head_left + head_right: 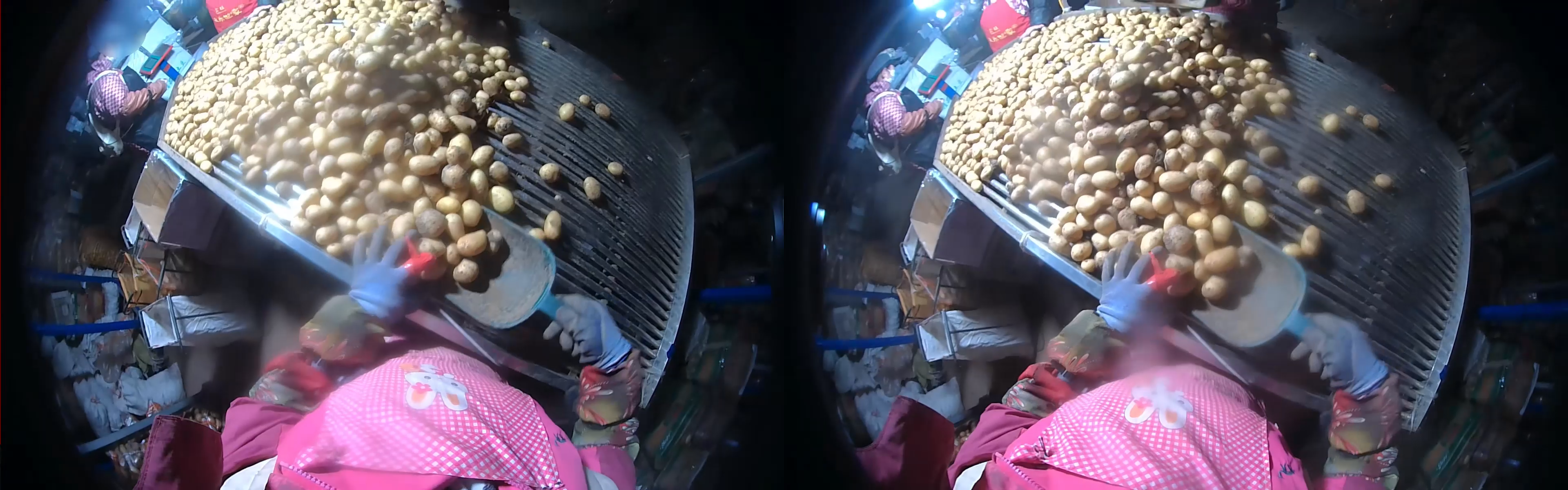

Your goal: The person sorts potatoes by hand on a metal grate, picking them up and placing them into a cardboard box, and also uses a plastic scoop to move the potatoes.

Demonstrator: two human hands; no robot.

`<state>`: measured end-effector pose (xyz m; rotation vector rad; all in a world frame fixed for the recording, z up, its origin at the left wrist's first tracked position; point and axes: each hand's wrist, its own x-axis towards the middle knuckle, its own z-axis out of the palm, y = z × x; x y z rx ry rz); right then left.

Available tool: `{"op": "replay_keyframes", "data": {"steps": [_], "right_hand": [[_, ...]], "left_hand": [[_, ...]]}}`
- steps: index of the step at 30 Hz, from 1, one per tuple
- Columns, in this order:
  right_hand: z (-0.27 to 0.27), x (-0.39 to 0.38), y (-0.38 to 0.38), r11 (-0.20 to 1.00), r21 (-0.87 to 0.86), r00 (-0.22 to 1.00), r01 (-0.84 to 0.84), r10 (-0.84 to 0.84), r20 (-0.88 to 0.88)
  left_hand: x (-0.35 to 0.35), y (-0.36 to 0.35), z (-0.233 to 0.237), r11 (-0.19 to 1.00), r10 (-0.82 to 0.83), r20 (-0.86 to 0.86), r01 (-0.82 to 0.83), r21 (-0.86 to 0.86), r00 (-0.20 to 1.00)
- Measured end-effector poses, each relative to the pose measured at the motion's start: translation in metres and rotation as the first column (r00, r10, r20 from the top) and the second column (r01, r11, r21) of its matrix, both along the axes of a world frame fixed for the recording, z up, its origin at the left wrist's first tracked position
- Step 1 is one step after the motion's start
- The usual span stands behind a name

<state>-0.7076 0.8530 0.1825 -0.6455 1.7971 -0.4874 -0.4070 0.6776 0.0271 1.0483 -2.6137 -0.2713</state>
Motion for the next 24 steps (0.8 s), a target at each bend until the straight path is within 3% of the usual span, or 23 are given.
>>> {"op": "replay_keyframes", "data": {"steps": [2, 3, 5, 8, 9, 13, 16, 17, 21, 24], "right_hand": [[-0.027, -0.002, 0.010, 0.997, 0.045, 0.960, 0.067, -0.077, 0.268], [-0.039, 0.002, 0.012, 0.997, -0.070, 0.951, -0.046, 0.065, 0.302], [-0.007, 0.040, -0.022, 0.990, 0.099, 0.887, 0.101, -0.135, 0.441], [-0.026, 0.063, -0.040, 0.979, -0.042, 0.897, 0.198, -0.164, 0.411], [-0.027, 0.068, -0.050, 0.973, -0.019, 0.885, 0.231, -0.202, 0.420], [-0.033, 0.096, -0.083, 0.980, -0.118, 0.944, 0.159, -0.116, 0.310], [-0.060, 0.101, -0.116, 0.979, -0.133, 0.930, 0.155, -0.100, 0.354], [-0.065, 0.100, -0.132, 0.989, -0.115, 0.932, 0.095, -0.048, 0.359], [-0.084, 0.143, -0.176, 0.934, -0.336, 0.954, 0.125, -0.019, 0.301], [-0.087, 0.161, -0.226, 0.963, -0.089, 0.763, 0.256, -0.145, 0.630]], "left_hand": [[0.003, -0.009, -0.001, 1.000, -0.015, 0.009, 0.015, -0.015, 1.000], [0.006, -0.015, -0.005, 0.999, -0.025, 0.020, 0.026, -0.038, 0.999], [0.013, -0.026, -0.003, 1.000, -0.018, 0.055, 0.020, -0.022, 0.998], [0.028, -0.060, -0.011, 0.997, -0.003, 0.074, 0.009, -0.079, 0.997], [0.032, -0.068, -0.011, 1.000, 0.000, 0.070, 0.002, -0.024, 0.998], [0.036, -0.091, -0.008, 1.000, 0.007, -0.061, -0.005, 0.026, 0.998], [0.056, -0.118, -0.006, 0.996, -0.056, -0.002, 0.056, 0.071, 0.998], [0.063, -0.130, -0.015, 0.999, -0.040, -0.028, 0.040, -0.006, 0.999], [0.084, -0.181, -0.022, 0.980, 0.194, 0.205, -0.179, -0.091, 0.959], [0.089, -0.227, -0.018, 0.941, 0.284, 0.241, -0.221, -0.257, 0.928]]}}
